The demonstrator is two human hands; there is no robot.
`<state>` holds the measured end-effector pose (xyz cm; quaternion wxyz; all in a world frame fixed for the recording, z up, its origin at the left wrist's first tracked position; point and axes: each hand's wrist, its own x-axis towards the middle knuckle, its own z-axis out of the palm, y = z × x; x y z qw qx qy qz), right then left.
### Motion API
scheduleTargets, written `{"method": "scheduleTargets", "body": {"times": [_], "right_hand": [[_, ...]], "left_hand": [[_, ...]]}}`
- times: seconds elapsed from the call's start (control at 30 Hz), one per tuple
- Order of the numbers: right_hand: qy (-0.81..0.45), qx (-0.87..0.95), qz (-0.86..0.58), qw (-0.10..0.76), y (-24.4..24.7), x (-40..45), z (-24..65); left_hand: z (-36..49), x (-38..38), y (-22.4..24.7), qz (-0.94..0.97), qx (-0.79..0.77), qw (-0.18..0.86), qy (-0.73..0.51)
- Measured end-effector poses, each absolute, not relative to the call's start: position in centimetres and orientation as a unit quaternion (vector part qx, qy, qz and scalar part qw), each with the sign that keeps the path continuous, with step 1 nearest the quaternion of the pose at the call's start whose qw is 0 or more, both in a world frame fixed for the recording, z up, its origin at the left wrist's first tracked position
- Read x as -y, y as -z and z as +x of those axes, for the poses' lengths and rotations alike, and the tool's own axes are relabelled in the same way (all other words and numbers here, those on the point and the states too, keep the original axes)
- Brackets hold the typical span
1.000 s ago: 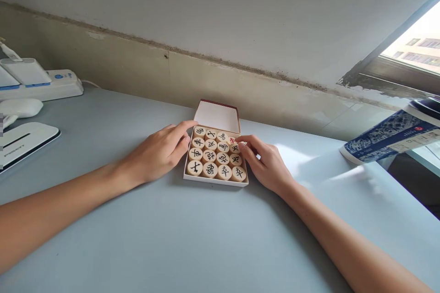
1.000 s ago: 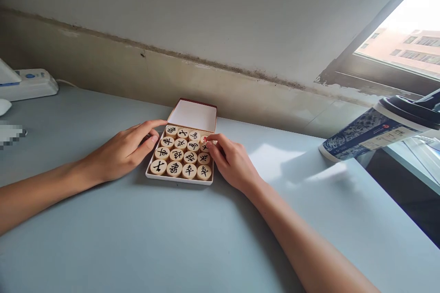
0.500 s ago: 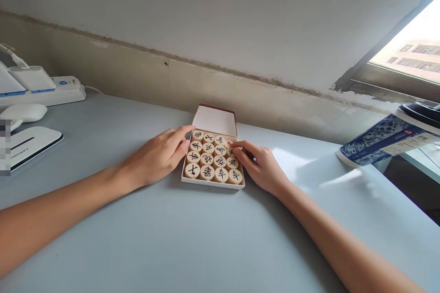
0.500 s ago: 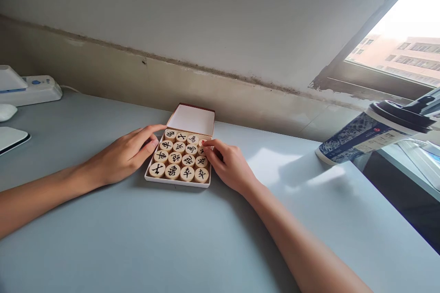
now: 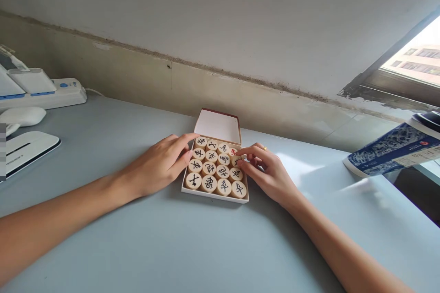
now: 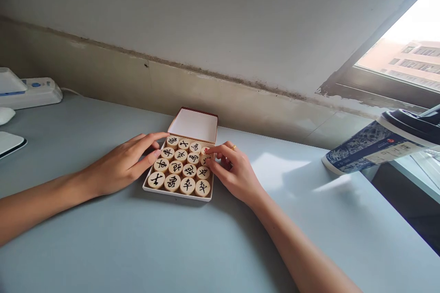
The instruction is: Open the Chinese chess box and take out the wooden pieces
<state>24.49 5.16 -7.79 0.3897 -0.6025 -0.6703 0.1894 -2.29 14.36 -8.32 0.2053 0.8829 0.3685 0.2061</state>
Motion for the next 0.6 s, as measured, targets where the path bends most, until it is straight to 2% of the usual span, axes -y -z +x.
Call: {"method": "scheduleTargets", "body": {"times": [0.33, 0.6], "right_hand": [[-0.155, 0.613, -0.630, 0.450, 7.7, -5.2, 25.2], [-0.121, 0.620, -0.679, 0.373, 8.2, -5.5, 25.6]], "left_hand": [[-2.3, -14.4, 8.4, 0.886, -0.362, 0.196, -0.213], [-2.3, -14.4, 8.5, 0.886, -0.359, 0.200, -0.217]]}}
